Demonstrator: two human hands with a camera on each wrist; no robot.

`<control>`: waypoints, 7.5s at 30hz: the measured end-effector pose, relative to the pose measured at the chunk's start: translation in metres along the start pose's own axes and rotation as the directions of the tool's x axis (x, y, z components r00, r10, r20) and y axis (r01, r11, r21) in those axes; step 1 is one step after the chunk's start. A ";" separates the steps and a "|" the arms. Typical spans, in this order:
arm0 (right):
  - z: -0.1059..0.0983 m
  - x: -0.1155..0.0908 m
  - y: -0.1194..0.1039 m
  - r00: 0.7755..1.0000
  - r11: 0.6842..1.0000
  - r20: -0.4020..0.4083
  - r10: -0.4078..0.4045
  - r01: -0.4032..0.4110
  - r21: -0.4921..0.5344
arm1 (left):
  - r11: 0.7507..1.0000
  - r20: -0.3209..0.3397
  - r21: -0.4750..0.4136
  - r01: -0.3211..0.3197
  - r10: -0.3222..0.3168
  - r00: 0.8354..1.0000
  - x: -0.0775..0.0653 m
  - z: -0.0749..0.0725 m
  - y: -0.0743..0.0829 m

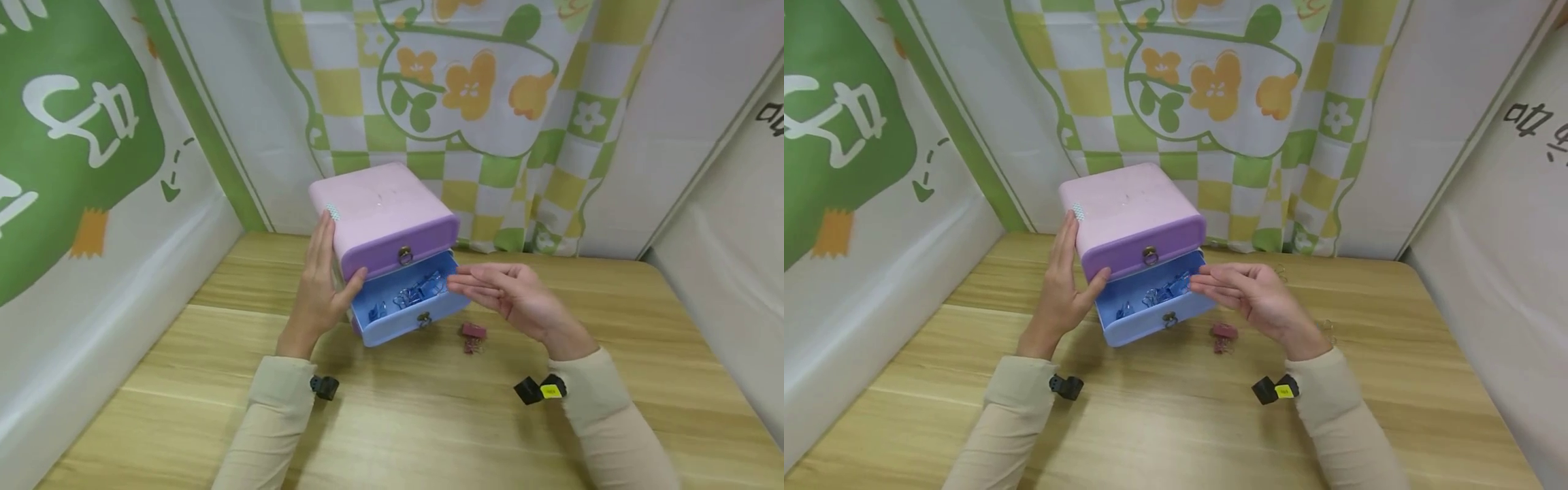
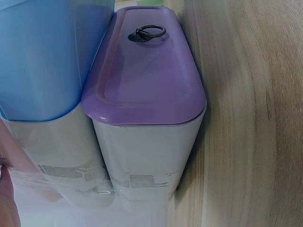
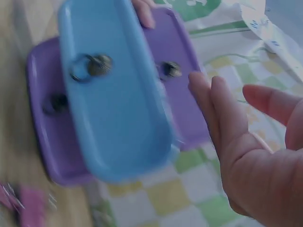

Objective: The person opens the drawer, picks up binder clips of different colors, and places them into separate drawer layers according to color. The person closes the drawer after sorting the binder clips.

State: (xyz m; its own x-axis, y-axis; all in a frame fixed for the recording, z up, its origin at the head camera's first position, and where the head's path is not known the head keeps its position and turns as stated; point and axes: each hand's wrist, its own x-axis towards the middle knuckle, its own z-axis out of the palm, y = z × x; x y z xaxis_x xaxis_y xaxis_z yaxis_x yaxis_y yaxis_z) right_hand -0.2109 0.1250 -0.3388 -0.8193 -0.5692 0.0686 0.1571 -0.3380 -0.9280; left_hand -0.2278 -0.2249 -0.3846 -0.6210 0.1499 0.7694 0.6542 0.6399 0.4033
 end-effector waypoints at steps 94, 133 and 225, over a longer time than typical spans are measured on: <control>-0.020 -0.022 0.008 0.991 0.992 -0.088 0.104 -0.110 -0.069 | 1.000 -0.021 0.007 -0.003 0.003 1.000 0.000 0.003 -0.001; 0.047 0.041 0.010 0.980 0.965 -0.075 0.185 -0.196 -0.174 | 1.000 0.000 0.013 0.014 -0.014 1.000 -0.001 0.000 0.000; -0.114 -0.069 0.017 0.925 0.871 -0.246 0.290 -0.362 -0.332 | 1.000 -0.011 0.002 0.009 -0.009 1.000 0.000 0.001 0.000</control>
State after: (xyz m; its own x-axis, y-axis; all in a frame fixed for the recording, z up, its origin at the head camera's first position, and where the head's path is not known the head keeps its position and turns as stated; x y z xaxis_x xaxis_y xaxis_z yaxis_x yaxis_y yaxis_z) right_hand -0.2141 0.2440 -0.4012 -0.8477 -0.4403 -0.2959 0.2503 0.1599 -0.9549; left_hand -0.2279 -0.2241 -0.3850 -0.6218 0.1358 0.7713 0.6477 0.6428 0.4089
